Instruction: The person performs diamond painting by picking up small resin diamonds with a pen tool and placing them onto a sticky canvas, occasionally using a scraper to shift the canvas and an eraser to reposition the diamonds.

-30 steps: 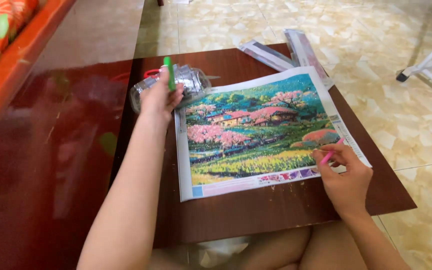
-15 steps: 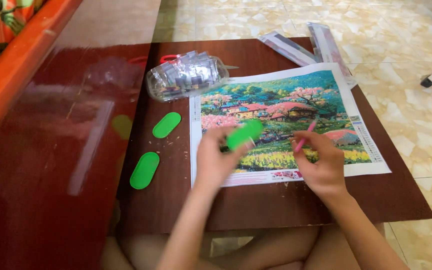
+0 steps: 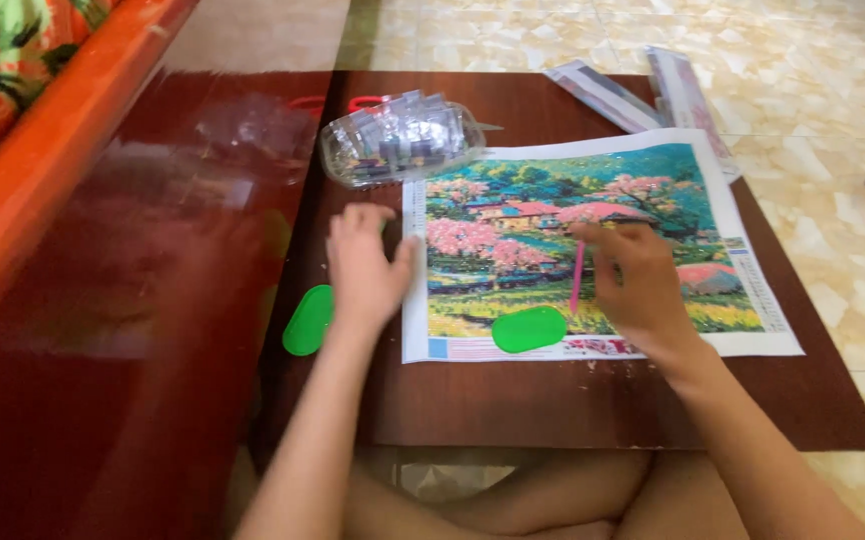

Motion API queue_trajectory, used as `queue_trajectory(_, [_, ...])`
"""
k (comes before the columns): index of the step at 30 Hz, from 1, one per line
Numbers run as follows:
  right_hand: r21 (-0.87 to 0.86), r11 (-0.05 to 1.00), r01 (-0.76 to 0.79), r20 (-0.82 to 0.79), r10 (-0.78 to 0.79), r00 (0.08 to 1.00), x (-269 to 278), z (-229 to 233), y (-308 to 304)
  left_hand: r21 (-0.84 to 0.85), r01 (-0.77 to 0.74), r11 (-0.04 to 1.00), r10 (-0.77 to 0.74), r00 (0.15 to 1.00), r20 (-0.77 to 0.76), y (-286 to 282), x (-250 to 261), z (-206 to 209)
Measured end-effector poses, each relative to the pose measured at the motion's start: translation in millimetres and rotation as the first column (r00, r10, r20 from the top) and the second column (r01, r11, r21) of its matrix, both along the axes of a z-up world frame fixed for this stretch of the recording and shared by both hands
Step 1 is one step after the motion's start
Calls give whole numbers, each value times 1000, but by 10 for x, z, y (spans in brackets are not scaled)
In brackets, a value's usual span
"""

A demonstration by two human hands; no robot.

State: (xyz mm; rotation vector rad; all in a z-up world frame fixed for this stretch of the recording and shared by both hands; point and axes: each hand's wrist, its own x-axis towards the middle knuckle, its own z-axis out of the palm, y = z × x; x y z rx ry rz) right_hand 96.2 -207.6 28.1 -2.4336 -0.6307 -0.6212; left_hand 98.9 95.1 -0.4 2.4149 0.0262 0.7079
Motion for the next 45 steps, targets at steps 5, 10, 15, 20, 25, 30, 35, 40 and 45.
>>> queue_trajectory(5, [-63,981,-185,163,193,968,815,-173,433,81,-37,996,37,999,-5,229,249,100])
queue_trajectory(10, [-106,950,-295,305,313,899,1484,-297,975,97,-4,995,9,999,-50,304,514,176])
queue_trajectory(15, [-66,940,-336,18,338,941,1550,-152,1182,75,47,996,-26,966,-257,370,830,197])
queue_trajectory(20, [-11,940,-342,106,341,934,1488,-90,951,52,83,995,-68,966,-251,365,850,292])
queue_trajectory(25, [-45,970,-240,49,242,969,1252,-27,803,29,178,984,-163,946,-281,320,794,310])
queue_trajectory(30, [79,953,-294,-4,295,955,1154,191,863,1,120,993,-115,960,-255,359,906,229])
queue_trajectory(35, [266,931,-248,-103,283,953,1456,-21,1006,66,101,993,-86,976,-201,416,1075,243])
queue_trajectory(40, [257,966,-20,-429,133,894,1623,-6,1160,224,153,963,-113,977,-182,377,1106,379])
queue_trajectory(45, [298,954,-20,-514,179,839,1814,-108,1178,259,165,952,-108,969,-221,342,1139,414])
